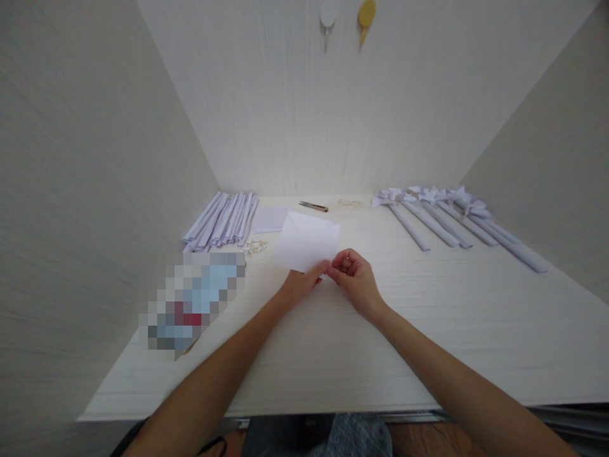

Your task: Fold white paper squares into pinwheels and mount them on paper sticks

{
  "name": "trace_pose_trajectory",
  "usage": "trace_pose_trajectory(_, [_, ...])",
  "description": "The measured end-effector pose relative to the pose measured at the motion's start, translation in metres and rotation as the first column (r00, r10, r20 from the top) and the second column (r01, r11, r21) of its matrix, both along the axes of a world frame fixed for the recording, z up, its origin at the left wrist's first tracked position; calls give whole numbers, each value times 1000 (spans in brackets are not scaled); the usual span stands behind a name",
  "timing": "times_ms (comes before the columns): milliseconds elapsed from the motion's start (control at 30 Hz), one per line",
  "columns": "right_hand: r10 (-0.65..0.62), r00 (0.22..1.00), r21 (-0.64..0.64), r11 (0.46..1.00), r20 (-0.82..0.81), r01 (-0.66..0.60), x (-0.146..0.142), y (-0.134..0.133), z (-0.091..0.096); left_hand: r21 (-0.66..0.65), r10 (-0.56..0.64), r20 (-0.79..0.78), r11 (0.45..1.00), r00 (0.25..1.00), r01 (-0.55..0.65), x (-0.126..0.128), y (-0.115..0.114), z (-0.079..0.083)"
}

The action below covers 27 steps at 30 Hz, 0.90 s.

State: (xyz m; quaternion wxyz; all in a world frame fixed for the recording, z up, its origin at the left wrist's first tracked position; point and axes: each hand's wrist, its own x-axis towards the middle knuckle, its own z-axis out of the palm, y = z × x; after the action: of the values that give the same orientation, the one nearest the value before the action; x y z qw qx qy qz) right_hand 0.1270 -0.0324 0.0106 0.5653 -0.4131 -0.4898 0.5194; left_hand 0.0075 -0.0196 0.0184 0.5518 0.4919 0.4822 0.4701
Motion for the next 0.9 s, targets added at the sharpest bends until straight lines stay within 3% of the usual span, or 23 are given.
trace_pose_trajectory(133, [-12, 997, 11, 1000, 74, 11, 4, -1, 1, -63, 35, 44, 997, 998, -32, 1, 0, 1])
trace_pose_trajectory(233, [-85, 976, 58, 995, 199, 75, 9, 15, 5, -90, 174, 111, 982, 978, -165, 1, 4, 2])
trace_pose_trajectory(300, [-162, 916, 141, 983, 366, 117, 13, 37, 10, -118, 287, 161, 956, 944, -270, 0, 8, 1])
trace_pose_trajectory(367, [-224, 771, 229, 968, 596, 104, 13, 66, 17, -121, 353, 186, 934, 917, -335, -1, 11, -2])
trace_pose_trajectory(467, [-285, 456, 314, 949, 843, 12, 9, 110, 26, -94, 359, 181, 933, 916, -347, -2, 14, -5])
trace_pose_trajectory(567, [-317, 112, 325, 943, 942, -66, -1, 145, 29, -127, 361, 165, 931, 918, -343, -3, 14, -4])
trace_pose_trajectory(633, [-305, 4, 305, 952, 952, -42, -7, 162, 27, -167, 372, 173, 924, 912, -345, -2, 13, -2])
trace_pose_trajectory(733, [-265, -27, 265, 964, 964, 17, -14, 183, 20, -220, 382, 195, 915, 903, -339, -2, 14, 1])
trace_pose_trajectory(900, [-225, 2, 224, 971, 974, 84, -22, 205, 12, -275, 421, 216, 892, 881, -359, -2, 17, 3])
